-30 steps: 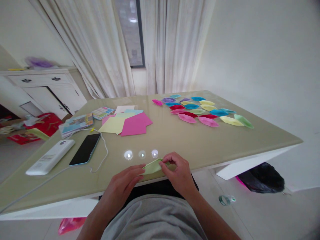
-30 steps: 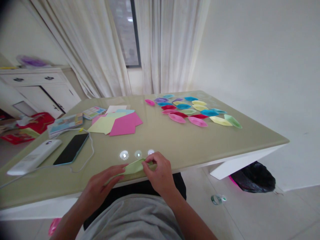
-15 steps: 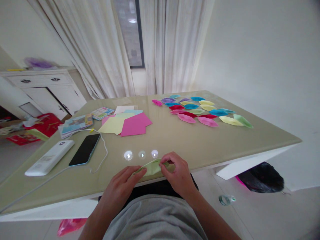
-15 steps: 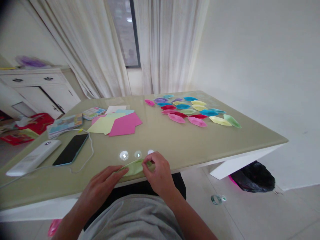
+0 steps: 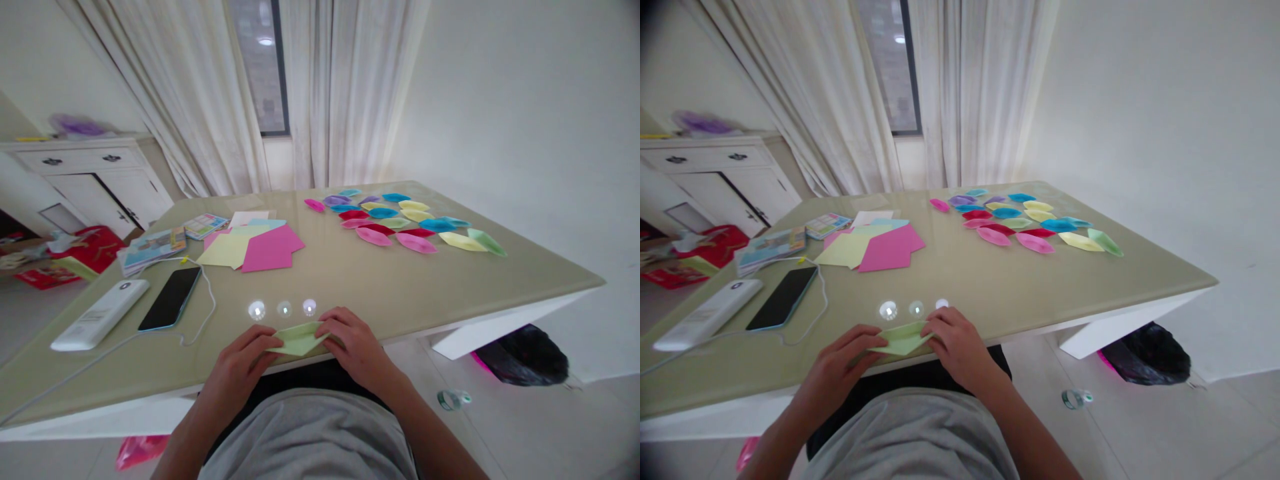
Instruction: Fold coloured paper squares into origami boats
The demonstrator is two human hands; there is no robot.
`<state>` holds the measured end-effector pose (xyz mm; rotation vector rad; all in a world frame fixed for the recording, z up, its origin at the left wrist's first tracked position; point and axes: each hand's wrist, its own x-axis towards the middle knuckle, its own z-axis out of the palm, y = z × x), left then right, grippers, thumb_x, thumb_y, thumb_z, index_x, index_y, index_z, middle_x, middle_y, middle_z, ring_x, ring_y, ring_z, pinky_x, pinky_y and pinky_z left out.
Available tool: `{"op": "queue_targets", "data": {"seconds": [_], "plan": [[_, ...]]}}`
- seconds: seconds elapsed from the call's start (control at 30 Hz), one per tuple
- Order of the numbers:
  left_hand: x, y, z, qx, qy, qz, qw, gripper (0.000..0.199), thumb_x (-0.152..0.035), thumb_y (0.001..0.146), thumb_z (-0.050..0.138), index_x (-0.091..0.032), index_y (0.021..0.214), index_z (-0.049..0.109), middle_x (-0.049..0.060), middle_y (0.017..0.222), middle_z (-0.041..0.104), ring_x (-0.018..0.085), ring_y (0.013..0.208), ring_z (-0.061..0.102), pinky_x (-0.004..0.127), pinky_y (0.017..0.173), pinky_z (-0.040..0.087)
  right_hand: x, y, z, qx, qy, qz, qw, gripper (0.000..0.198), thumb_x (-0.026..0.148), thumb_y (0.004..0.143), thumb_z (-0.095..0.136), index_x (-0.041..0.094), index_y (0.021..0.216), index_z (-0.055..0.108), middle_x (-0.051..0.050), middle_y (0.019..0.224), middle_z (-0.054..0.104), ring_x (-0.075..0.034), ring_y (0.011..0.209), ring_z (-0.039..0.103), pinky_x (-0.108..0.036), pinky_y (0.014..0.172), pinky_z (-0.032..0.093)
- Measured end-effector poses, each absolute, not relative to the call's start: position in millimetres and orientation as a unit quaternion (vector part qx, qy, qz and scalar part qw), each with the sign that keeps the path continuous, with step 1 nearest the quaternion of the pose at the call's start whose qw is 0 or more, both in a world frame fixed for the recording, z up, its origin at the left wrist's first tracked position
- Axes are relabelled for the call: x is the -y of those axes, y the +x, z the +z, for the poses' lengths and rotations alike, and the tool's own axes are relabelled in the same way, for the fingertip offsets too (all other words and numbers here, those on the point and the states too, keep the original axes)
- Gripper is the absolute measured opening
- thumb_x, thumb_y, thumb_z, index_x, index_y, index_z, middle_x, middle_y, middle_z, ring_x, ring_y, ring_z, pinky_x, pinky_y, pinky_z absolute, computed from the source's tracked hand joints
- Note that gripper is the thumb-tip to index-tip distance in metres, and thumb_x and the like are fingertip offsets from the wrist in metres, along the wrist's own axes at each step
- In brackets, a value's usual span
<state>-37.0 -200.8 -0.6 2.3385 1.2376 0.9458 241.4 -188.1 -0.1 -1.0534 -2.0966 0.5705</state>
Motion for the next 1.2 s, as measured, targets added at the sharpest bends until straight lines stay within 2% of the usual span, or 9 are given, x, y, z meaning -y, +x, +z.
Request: {"op": "queue_targets", "data": {"seconds": [0.3,0.43,0.5,0.63,0.73,0.83,1.0,1.1,1.2], "plan": [[202.2,-37.4,8.4,-0.431,0.804,0.352,0.211,0.019,-0.028,0.104,0.06,-0.027,0.098,0.079,0.003,0.105,0.075,0.015,0.092,0.073,0.021,0.085,0.056,188.5,243.1,6.1,0.786,-0.395,0.279,0.385,0.015,0.01,0.098,0.067,0.023,0.1,0.075,-0.005,0.11,0.07,-0.021,0.105,0.067,-0.032,0.096,0.051],[203.1,-38.7,11.8,-0.428,0.787,0.365,0.253,0.011,-0.029,0.099,0.068,-0.025,0.102,0.078,0.004,0.102,0.077,0.017,0.093,0.073,0.023,0.084,0.056,191.0,246.9,18.5,0.776,-0.37,0.349,0.373,0.011,0.017,0.103,0.064,0.022,0.1,0.073,-0.004,0.108,0.07,-0.019,0.103,0.067,-0.028,0.093,0.049],[204.0,-39.8,13.9,-0.42,0.78,0.366,0.286,0.011,-0.03,0.098,0.07,-0.023,0.094,0.077,0.005,0.098,0.076,0.018,0.09,0.072,0.024,0.081,0.056,193.2,247.5,25.9,0.774,-0.354,0.38,0.364,0.015,0.022,0.106,0.062,0.021,0.093,0.071,-0.003,0.106,0.07,-0.018,0.1,0.067,-0.027,0.09,0.048],[206.4,-41.2,19.9,-0.403,0.762,0.379,0.337,0.025,-0.031,0.102,0.064,-0.02,0.081,0.073,0.004,0.09,0.073,0.015,0.078,0.068,0.022,0.072,0.053,197.7,245.9,34.8,0.761,-0.344,0.401,0.376,0.029,0.028,0.11,0.054,0.02,0.087,0.069,-0.003,0.103,0.07,-0.016,0.095,0.066,-0.025,0.086,0.047],[208.2,-41.9,24.0,-0.404,0.753,0.4,0.332,0.022,-0.029,0.103,0.061,-0.021,0.089,0.076,0.004,0.094,0.073,0.015,0.083,0.069,0.021,0.073,0.053,200.8,243.9,35.0,0.744,-0.351,0.413,0.391,0.02,0.03,0.109,0.058,0.021,0.098,0.072,-0.002,0.099,0.071,-0.016,0.092,0.066,-0.024,0.084,0.047],[209.8,-41.7,27.5,-0.407,0.762,0.393,0.316,0.018,-0.027,0.104,0.06,-0.023,0.1,0.078,0.006,0.101,0.075,0.017,0.093,0.071,0.022,0.08,0.054,202.6,242.4,32.9,0.719,-0.377,0.417,0.409,0.019,0.032,0.107,0.062,0.021,0.095,0.072,0.0,0.088,0.07,-0.015,0.083,0.065,-0.023,0.077,0.047],[212.7,-31.3,36.0,-0.426,0.774,0.346,0.317,0.012,-0.033,0.099,0.068,-0.025,0.099,0.077,0.005,0.104,0.074,0.018,0.096,0.071,0.025,0.086,0.055,205.7,237.1,32.3,0.718,-0.422,0.352,0.427,0.028,0.034,0.108,0.058,0.02,0.087,0.071,-0.001,0.081,0.069,-0.016,0.076,0.063,-0.026,0.072,0.045],[213.7,-22.6,37.9,-0.422,0.777,0.297,0.361,0.012,-0.035,0.096,0.074,-0.025,0.092,0.079,0.004,0.099,0.073,0.017,0.089,0.07,0.023,0.077,0.055,208.7,233.3,34.4,0.736,-0.4,0.358,0.411,0.025,0.032,0.107,0.059,0.021,0.089,0.072,-0.002,0.084,0.07,-0.016,0.079,0.065,-0.026,0.075,0.046],[213.7,-21.0,35.4,-0.429,0.762,0.312,0.371,0.021,-0.035,0.1,0.069,-0.025,0.084,0.078,0.003,0.092,0.071,0.015,0.083,0.068,0.021,0.072,0.054,209.9,233.0,36.1,0.742,-0.382,0.388,0.391,0.015,0.031,0.101,0.07,0.02,0.092,0.074,-0.002,0.09,0.072,-0.016,0.083,0.068,-0.025,0.077,0.048]]}}
